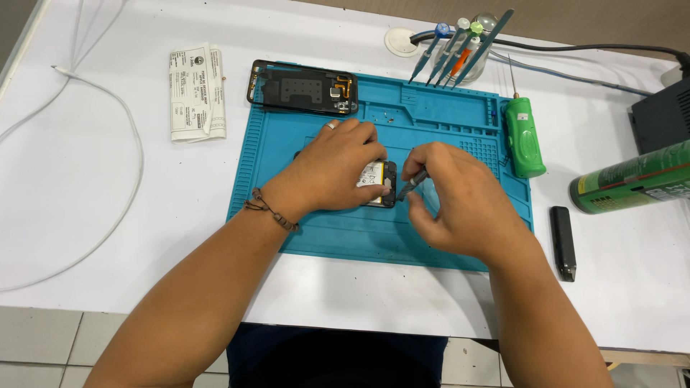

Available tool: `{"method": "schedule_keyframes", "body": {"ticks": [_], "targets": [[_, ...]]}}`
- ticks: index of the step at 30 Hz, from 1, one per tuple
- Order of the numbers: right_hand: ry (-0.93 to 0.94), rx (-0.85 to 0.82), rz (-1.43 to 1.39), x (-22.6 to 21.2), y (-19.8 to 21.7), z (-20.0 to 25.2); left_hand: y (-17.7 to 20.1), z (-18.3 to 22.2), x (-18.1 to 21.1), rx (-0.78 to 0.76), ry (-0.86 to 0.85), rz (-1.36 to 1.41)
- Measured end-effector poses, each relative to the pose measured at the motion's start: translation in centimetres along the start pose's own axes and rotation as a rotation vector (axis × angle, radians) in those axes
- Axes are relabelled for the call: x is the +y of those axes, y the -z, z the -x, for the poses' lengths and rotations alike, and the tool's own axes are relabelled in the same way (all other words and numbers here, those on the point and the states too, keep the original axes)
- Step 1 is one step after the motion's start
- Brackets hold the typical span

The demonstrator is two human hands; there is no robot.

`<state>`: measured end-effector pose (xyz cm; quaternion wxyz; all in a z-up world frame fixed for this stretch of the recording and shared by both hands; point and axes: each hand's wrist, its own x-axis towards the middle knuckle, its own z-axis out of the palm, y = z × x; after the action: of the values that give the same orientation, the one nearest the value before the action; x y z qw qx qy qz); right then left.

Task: The person uses a screwdriver to remove screws from a disassembled smartphone placed on a blue anti-static mat. They then use a metal spudger to pry and separate internal components near the battery and motherboard.

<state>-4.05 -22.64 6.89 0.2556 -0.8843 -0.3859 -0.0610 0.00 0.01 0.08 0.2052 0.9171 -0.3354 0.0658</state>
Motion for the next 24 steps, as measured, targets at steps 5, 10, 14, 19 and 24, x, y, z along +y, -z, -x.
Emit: {"method": "schedule_keyframes", "body": {"ticks": [5,10,14,19,24], "targets": [[-0.084,0.060,0.127,0.9,-1.1,0.0,0.2,0.0,0.2,-0.010,-0.004,-0.010],[-0.112,0.102,0.218,1.3,-1.4,0.2,0.2,0.1,0.2,-0.003,-0.005,0.005],[-0.068,-0.026,0.052,0.2,-0.2,0.1,0.1,0.0,0.1,0.002,-0.005,-0.002],[-0.001,0.028,0.055,0.4,-0.5,0.1,0.2,0.0,0.3,-0.031,0.023,0.007],[-0.153,0.083,0.231,1.8,-1.8,0.3,0.3,0.0,0.3,-0.010,0.007,0.010]]}}
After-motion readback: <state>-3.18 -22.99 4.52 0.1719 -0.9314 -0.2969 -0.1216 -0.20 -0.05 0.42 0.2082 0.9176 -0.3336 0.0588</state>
